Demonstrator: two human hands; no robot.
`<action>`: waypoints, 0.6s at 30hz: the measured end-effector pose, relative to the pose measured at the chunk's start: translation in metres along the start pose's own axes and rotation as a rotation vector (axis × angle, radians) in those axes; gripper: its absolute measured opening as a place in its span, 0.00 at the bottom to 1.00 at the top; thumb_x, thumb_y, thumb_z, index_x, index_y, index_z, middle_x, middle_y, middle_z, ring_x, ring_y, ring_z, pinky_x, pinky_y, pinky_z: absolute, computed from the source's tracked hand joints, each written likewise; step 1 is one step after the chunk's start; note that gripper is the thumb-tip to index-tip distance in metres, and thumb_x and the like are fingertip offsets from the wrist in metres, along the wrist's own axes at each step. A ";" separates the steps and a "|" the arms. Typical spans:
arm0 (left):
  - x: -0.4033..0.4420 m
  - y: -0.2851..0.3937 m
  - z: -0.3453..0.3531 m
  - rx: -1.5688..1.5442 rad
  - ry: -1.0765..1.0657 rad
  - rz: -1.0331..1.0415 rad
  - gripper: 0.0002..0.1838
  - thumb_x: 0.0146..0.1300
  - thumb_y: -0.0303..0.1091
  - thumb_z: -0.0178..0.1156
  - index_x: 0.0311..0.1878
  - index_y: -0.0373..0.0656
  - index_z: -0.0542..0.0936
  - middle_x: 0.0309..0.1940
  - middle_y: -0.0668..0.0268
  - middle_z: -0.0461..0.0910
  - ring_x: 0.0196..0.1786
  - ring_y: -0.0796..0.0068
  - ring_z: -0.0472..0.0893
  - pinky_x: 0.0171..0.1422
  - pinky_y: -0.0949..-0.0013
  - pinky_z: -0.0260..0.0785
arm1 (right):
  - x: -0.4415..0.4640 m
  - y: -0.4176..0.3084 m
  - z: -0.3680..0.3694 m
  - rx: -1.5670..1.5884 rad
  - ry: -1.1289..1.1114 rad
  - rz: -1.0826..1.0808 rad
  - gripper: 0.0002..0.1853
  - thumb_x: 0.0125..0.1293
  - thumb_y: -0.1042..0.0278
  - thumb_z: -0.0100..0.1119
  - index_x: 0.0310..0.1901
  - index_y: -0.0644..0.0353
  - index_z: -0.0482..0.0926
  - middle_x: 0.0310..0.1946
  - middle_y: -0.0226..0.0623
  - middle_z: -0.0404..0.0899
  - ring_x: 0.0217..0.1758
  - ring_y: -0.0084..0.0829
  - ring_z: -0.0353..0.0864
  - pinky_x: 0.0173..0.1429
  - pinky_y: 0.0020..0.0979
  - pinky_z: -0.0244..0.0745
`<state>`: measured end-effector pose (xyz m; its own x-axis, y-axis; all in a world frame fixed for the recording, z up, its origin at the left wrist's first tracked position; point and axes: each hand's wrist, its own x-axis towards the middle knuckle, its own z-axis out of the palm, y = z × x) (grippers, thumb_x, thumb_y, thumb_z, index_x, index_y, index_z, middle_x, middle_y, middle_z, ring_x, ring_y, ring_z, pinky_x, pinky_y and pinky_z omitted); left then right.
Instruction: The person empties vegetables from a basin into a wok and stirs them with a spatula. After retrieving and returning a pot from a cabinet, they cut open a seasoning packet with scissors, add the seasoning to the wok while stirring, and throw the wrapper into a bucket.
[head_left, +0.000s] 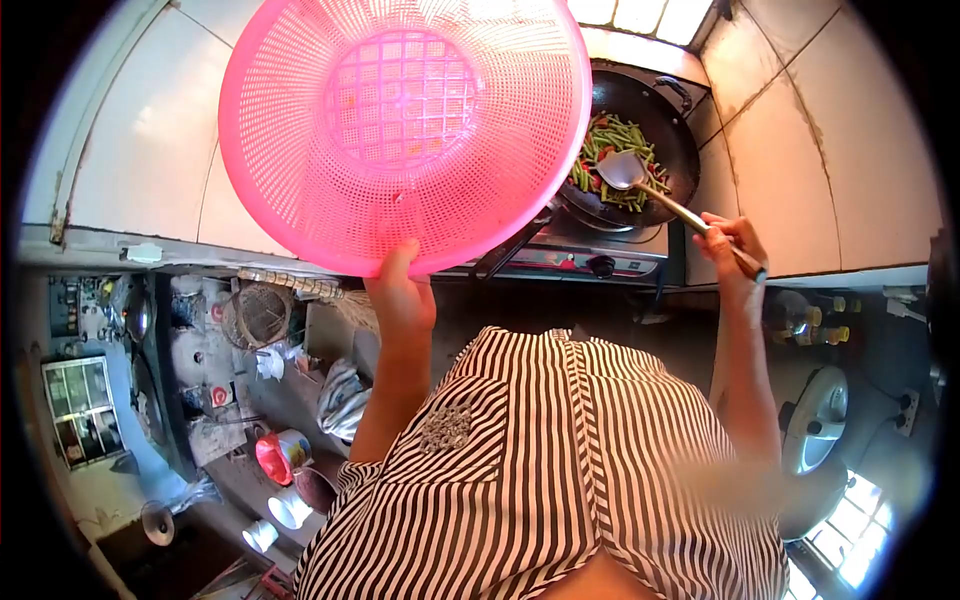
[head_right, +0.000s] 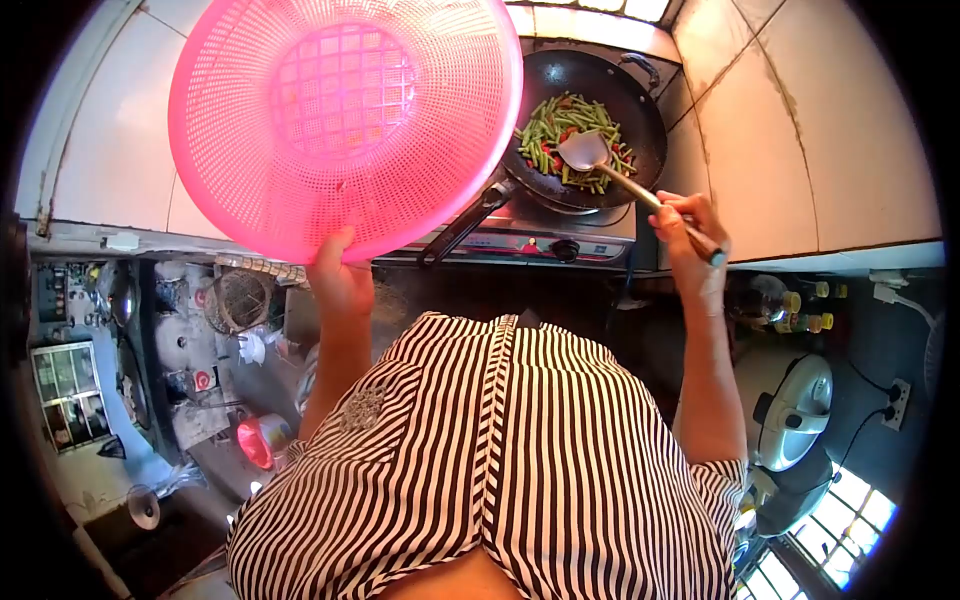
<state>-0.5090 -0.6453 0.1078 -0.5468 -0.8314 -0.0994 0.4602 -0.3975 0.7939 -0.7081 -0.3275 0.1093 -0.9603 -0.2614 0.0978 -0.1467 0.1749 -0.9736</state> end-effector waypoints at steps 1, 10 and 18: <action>0.001 -0.005 0.000 0.025 0.023 0.022 0.20 0.58 0.19 0.48 0.56 0.29 0.69 0.51 0.52 0.74 0.54 0.59 0.75 0.59 0.58 0.69 | -0.004 0.005 0.004 0.034 0.013 0.003 0.05 0.64 0.73 0.55 0.37 0.66 0.75 0.43 0.44 0.79 0.36 0.22 0.79 0.42 0.24 0.77; 0.014 -0.006 -0.046 0.293 -0.100 0.129 0.14 0.63 0.24 0.50 0.50 0.27 0.73 0.45 0.49 0.78 0.50 0.59 0.78 0.56 0.59 0.69 | 0.082 -0.085 -0.037 -0.230 -0.125 0.065 0.10 0.66 0.63 0.56 0.31 0.60 0.73 0.33 0.39 0.83 0.23 0.21 0.82 0.23 0.21 0.78; 0.002 0.008 -0.039 0.005 0.017 -0.064 0.29 0.53 0.20 0.49 0.63 0.34 0.64 0.57 0.56 0.70 0.56 0.61 0.75 0.55 0.61 0.74 | 0.111 -0.085 -0.012 -0.447 -0.191 0.070 0.08 0.63 0.66 0.54 0.33 0.62 0.76 0.26 0.33 0.80 0.18 0.20 0.77 0.22 0.21 0.74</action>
<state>-0.4795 -0.6649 0.0904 -0.5628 -0.8110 -0.1599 0.4210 -0.4477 0.7889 -0.8048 -0.3599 0.2058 -0.9169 -0.3966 -0.0448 -0.2113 0.5776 -0.7885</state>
